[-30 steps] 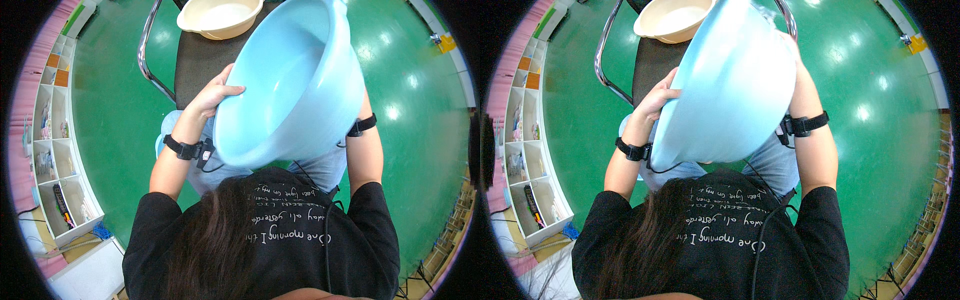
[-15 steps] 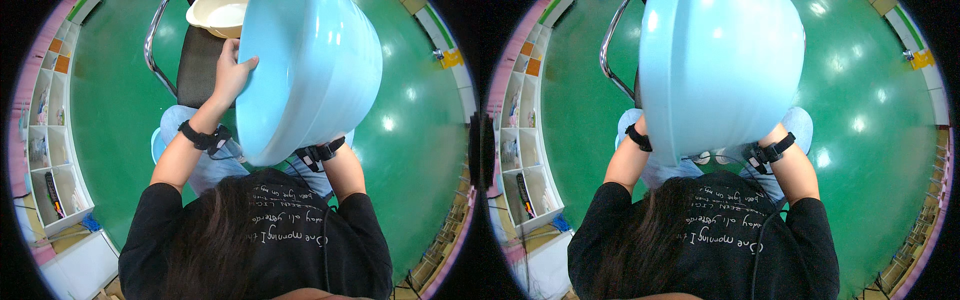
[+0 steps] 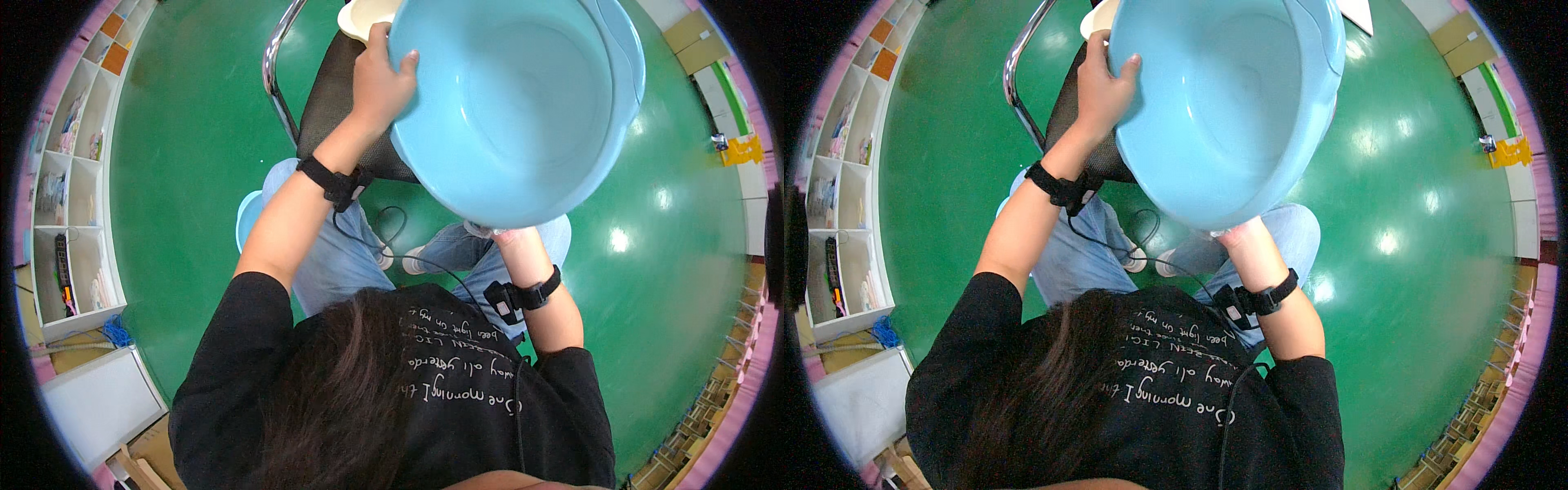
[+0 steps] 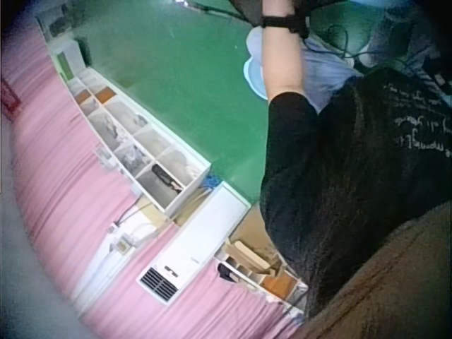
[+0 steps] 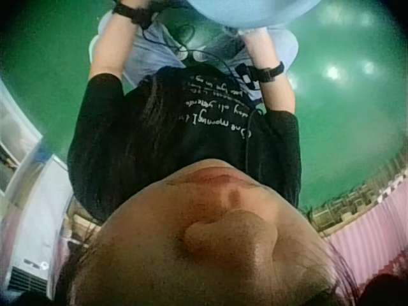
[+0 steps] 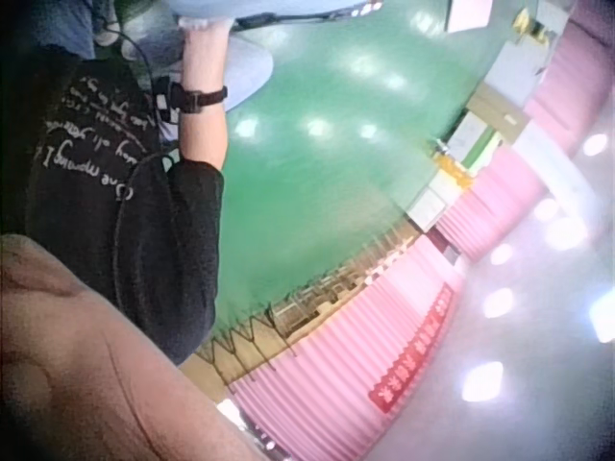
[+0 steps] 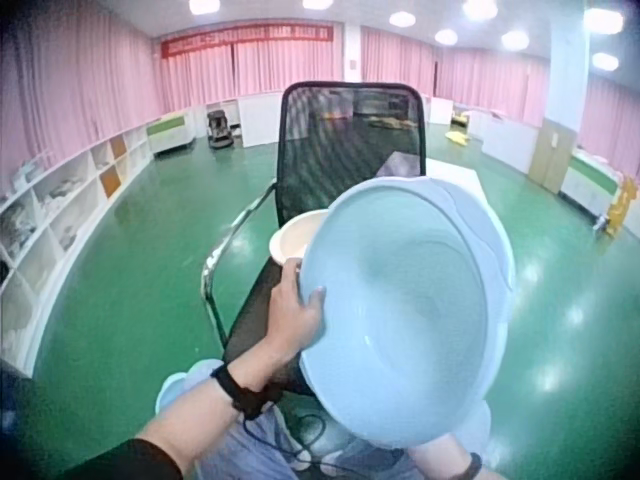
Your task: The person wipes the inside and outside of several plastic bowls with a cloth while sitting on the floor, places them on a table, and then moves a stroller and picks up a yellow cloth from the floor.
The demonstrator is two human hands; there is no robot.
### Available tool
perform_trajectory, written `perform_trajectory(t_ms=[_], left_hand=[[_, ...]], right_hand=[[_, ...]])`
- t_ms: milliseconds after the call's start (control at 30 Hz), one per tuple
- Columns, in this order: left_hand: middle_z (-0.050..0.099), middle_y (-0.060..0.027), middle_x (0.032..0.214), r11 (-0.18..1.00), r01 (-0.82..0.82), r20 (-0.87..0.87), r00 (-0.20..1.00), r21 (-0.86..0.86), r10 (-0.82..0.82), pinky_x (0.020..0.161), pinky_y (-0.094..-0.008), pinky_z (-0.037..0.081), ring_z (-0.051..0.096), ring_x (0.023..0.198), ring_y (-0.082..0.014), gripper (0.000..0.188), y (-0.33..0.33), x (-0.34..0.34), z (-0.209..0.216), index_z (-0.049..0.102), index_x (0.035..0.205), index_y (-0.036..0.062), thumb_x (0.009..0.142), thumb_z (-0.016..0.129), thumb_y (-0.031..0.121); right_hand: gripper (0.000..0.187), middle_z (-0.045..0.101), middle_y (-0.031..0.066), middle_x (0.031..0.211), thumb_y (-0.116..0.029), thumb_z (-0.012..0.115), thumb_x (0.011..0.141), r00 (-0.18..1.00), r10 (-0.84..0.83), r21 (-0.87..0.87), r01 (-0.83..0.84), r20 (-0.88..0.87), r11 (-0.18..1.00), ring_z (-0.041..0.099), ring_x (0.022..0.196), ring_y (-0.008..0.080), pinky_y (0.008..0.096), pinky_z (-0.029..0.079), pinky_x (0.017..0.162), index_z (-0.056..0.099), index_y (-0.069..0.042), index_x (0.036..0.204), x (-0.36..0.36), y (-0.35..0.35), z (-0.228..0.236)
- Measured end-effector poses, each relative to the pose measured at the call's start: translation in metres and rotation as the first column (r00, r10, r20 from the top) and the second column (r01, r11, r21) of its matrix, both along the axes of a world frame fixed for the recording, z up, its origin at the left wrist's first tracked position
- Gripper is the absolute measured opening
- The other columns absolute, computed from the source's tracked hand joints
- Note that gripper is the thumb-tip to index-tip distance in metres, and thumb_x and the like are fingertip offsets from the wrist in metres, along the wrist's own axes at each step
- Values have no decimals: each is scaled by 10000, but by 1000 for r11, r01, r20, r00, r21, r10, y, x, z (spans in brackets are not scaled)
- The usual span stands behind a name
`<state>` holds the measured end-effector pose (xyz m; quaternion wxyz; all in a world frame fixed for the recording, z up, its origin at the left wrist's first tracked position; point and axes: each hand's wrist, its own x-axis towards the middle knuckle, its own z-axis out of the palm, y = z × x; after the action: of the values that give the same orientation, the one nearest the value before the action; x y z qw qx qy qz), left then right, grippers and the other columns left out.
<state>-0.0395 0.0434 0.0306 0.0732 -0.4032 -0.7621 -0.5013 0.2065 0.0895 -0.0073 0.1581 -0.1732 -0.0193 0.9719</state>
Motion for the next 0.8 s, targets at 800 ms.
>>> perform_trajectory(t_ms=[800], left_hand=[[564,-94,1061,901,427,623,683,81,-380,849,-278,458,549,985,-138,450,-82,-25,-25,400,1241,33,843,603,86]], right_hand=[[400,526,133,1233,-162,462,950,811,-497,665,189,310,723,530,1100,244,388,460,911,413,14,1306,22,44,18]])
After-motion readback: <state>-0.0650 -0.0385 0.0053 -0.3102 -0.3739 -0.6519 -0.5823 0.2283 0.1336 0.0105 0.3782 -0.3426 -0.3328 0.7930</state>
